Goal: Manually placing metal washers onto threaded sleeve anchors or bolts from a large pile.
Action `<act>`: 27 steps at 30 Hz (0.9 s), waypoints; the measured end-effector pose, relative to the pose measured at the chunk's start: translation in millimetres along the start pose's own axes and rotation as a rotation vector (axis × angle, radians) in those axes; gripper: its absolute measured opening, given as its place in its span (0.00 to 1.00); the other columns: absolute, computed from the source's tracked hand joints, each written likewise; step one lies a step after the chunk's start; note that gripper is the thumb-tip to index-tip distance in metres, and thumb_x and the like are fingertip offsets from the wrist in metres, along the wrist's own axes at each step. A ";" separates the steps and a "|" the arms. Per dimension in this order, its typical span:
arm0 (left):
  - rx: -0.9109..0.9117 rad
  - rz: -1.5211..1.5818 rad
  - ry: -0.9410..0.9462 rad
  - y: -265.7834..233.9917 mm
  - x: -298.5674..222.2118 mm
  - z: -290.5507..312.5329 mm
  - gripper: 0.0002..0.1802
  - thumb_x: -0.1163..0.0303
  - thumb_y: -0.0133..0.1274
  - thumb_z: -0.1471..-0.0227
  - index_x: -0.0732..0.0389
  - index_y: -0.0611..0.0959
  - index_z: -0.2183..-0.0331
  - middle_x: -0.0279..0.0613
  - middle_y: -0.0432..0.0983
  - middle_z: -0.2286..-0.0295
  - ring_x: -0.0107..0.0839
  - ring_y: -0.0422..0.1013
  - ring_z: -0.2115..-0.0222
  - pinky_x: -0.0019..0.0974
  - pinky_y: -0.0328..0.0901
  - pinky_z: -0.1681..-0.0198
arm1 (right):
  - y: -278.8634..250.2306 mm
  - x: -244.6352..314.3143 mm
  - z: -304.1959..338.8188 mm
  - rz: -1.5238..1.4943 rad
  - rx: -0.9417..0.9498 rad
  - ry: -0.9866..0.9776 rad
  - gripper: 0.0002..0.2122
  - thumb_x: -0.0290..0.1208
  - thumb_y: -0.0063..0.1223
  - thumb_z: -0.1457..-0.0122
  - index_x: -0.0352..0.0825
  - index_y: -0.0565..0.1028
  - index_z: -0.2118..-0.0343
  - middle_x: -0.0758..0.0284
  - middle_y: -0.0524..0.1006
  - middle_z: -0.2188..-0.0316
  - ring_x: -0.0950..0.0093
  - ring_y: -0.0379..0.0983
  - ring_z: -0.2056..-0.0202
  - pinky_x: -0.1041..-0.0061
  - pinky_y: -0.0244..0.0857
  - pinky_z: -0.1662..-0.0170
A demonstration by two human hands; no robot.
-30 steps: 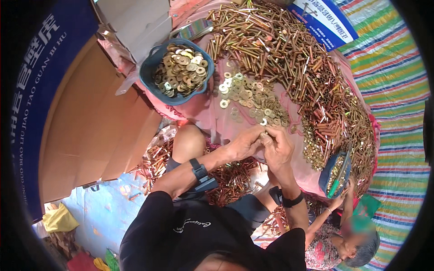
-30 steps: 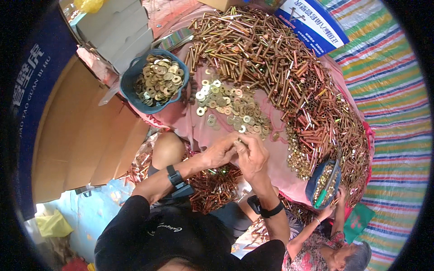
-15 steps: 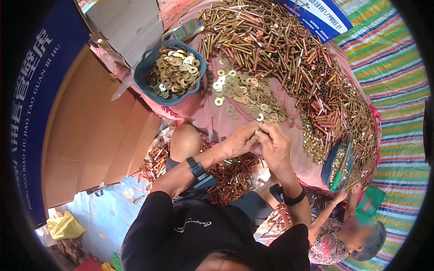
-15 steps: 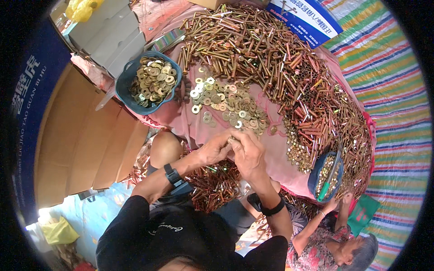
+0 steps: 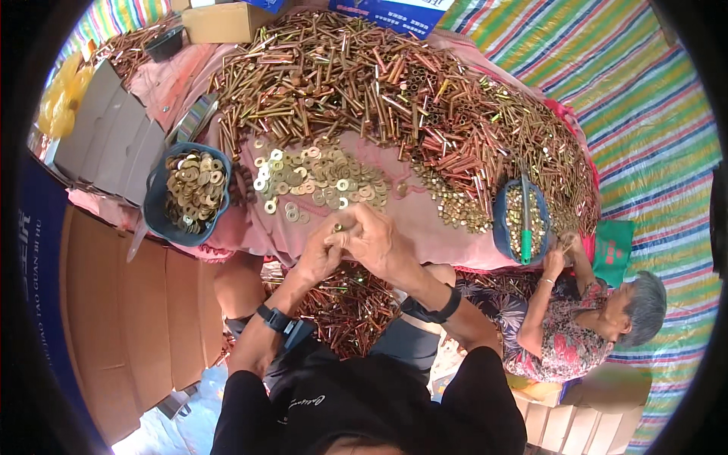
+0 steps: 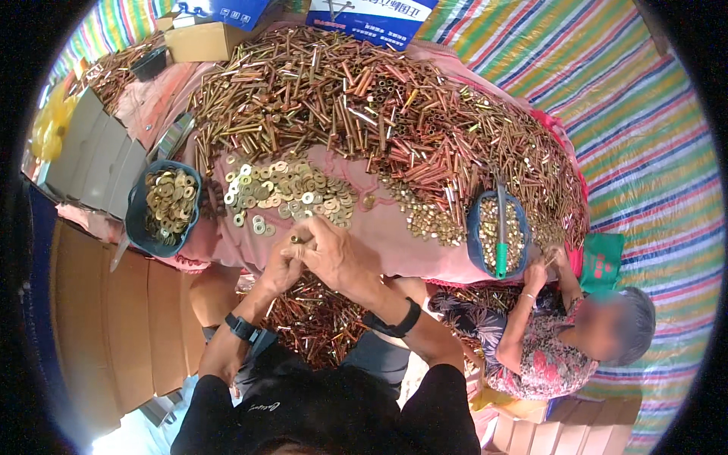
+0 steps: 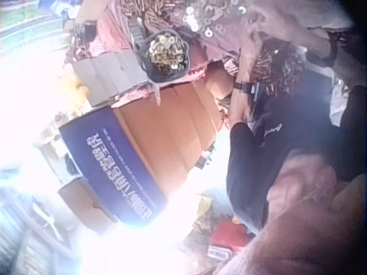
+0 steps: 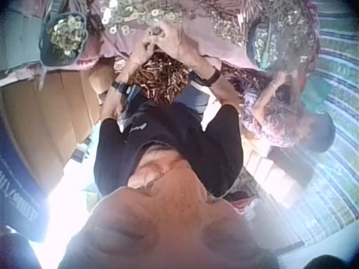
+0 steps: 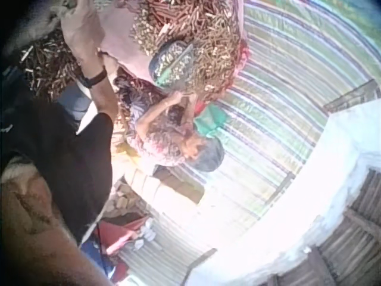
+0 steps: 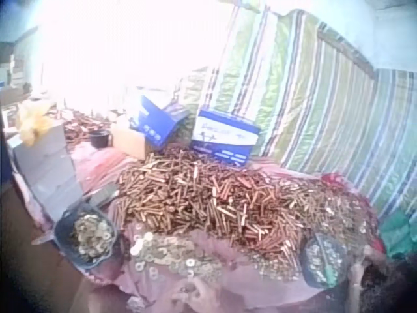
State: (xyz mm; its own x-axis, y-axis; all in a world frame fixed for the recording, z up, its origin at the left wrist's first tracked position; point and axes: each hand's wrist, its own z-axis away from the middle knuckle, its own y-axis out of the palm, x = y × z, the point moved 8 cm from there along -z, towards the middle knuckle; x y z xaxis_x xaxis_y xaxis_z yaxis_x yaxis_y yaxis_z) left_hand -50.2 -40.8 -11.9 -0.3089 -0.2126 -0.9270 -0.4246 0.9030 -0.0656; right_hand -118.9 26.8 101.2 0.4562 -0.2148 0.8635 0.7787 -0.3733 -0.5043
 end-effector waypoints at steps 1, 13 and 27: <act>-0.026 0.036 -0.013 0.1 4.3 -1.2 0.17 0.68 0.48 0.35 0.62 0.76 0.47 0.52 0.75 0.52 0.48 0.73 0.50 0.43 0.66 0.45 | -1.6 1.4 3.2 -0.032 -0.042 -0.105 0.13 0.30 0.65 0.42 0.32 0.77 0.57 0.62 0.79 0.64 0.69 0.79 0.67 0.72 0.72 0.64; -0.011 -0.083 0.005 0.1 -21.0 -12.1 0.16 0.74 0.46 0.35 0.64 0.77 0.48 0.50 0.76 0.56 0.44 0.75 0.54 0.42 0.69 0.48 | -9.7 14.5 2.2 0.184 -0.163 -0.466 0.10 0.27 0.66 0.42 0.28 0.80 0.62 0.63 0.76 0.72 0.75 0.72 0.72 0.71 0.66 0.70; -0.025 -0.147 0.085 1.4 -24.6 -10.4 0.11 0.73 0.49 0.36 0.64 0.79 0.53 0.47 0.78 0.59 0.44 0.76 0.57 0.41 0.70 0.51 | -9.1 13.4 10.3 0.204 -0.109 -0.563 0.13 0.31 0.67 0.42 0.30 0.80 0.57 0.59 0.79 0.67 0.68 0.78 0.70 0.69 0.71 0.68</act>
State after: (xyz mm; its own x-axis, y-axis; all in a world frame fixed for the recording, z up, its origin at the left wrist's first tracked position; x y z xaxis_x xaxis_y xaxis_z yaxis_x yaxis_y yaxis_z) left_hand -52.0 -38.1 14.7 -0.3125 -0.3738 -0.8733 -0.4910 0.8505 -0.1884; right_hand -115.4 36.6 117.4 0.7728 0.2074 0.5999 0.6162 -0.4714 -0.6309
